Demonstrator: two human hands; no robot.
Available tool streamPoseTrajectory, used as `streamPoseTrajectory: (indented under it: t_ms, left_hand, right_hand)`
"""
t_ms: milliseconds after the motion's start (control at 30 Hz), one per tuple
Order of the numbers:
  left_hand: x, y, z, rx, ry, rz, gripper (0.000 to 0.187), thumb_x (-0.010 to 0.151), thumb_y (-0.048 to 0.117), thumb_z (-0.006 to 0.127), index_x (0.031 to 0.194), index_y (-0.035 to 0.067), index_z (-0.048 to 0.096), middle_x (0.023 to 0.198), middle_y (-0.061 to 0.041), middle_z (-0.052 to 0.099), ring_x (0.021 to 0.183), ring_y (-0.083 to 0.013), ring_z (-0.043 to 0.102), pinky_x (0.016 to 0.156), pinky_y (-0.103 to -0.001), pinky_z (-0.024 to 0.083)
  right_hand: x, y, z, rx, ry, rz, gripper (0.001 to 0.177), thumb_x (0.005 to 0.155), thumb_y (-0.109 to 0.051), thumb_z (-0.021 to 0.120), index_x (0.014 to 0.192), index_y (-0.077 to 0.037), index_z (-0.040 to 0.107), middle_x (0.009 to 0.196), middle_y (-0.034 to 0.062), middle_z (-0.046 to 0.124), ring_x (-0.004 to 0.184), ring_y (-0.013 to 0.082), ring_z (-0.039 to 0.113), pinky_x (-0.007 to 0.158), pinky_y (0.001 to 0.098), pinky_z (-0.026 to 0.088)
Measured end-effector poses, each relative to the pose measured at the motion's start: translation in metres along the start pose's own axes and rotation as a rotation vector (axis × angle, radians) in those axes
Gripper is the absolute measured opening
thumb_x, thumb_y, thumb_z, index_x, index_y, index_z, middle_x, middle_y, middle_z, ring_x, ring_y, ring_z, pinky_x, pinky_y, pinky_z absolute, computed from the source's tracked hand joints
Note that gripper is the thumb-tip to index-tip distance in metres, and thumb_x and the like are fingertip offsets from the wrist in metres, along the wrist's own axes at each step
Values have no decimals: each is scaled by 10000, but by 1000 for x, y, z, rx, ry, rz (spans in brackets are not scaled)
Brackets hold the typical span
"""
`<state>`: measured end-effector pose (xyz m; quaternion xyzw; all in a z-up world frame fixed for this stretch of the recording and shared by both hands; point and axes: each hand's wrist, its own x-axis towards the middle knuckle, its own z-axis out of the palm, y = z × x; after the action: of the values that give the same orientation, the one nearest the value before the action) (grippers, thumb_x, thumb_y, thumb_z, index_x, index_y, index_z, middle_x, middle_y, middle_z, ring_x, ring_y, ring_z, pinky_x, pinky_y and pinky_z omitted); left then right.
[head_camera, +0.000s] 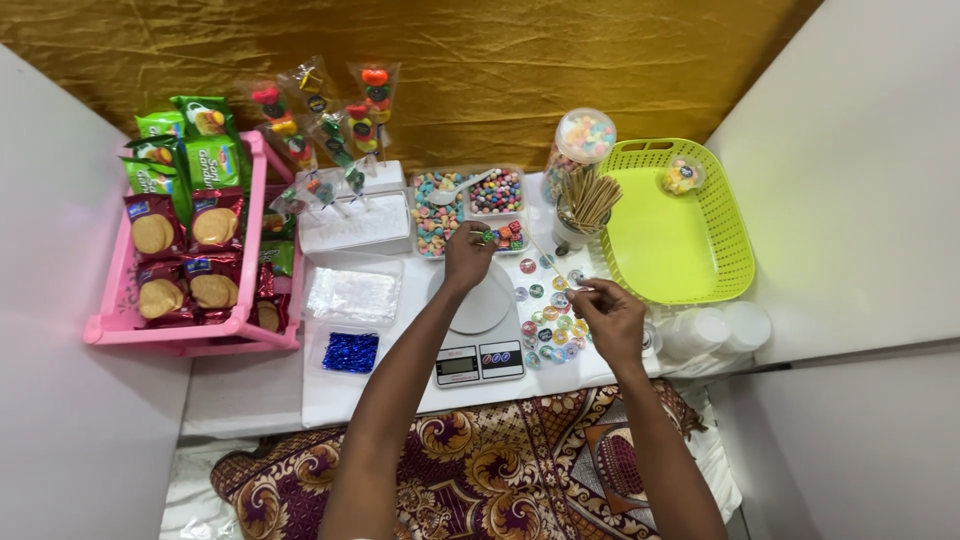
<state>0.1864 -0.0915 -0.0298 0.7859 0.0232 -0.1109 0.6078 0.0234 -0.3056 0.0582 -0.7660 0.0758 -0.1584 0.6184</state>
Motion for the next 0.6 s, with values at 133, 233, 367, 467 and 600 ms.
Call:
streamPoseTrajectory:
  t_ms: [133, 233, 367, 467, 600]
  left_hand:
    - [-9, 7, -15, -155, 5, -41, 430, 911, 246, 771, 1263, 58, 608, 993, -75, 780, 834, -150, 772, 715, -248, 599]
    - [-32, 21, -24, -372, -59, -139, 417, 973, 188, 690, 1307, -7, 536, 1141, -196, 757, 906, -217, 787, 753, -267, 624]
    - [-57, 33, -30, -612, -124, -236, 340, 1037, 188, 616, 1287, -3, 488, 1187, -211, 738, 988, -245, 770, 845, -310, 618]
    - [-59, 28, -30, -721, -112, -242, 314, 1058, 190, 599, 1281, 6, 477, 1206, -226, 730, 1038, -279, 757, 902, -353, 606]
    - [-56, 12, -29, -775, -75, -248, 309, 1078, 180, 573, 1307, -19, 515, 1242, -232, 719, 1102, -312, 739, 948, -386, 588]
  right_hand:
    - [3, -8, 19, 29, -39, 16, 372, 924, -5, 729, 1278, 90, 667, 770, 217, 721, 701, 203, 675, 687, 362, 602]
    - [-2, -7, 29, 39, -81, 96, 237, 972, -26, 674, 1191, 44, 732, 837, 230, 737, 719, 250, 741, 681, 384, 626]
    - [-7, -2, 40, 71, -113, 149, 177, 1012, -40, 613, 1090, 19, 761, 748, 145, 723, 627, 185, 707, 633, 327, 606]
    - [-11, -3, 46, 73, -156, 154, 162, 1004, -48, 623, 1070, 27, 750, 680, 133, 706, 571, 163, 674, 576, 299, 578]
    - [-19, -7, 51, 36, -205, 152, 168, 1002, -104, 646, 1058, 24, 739, 573, 104, 660, 489, 136, 622, 493, 263, 534]
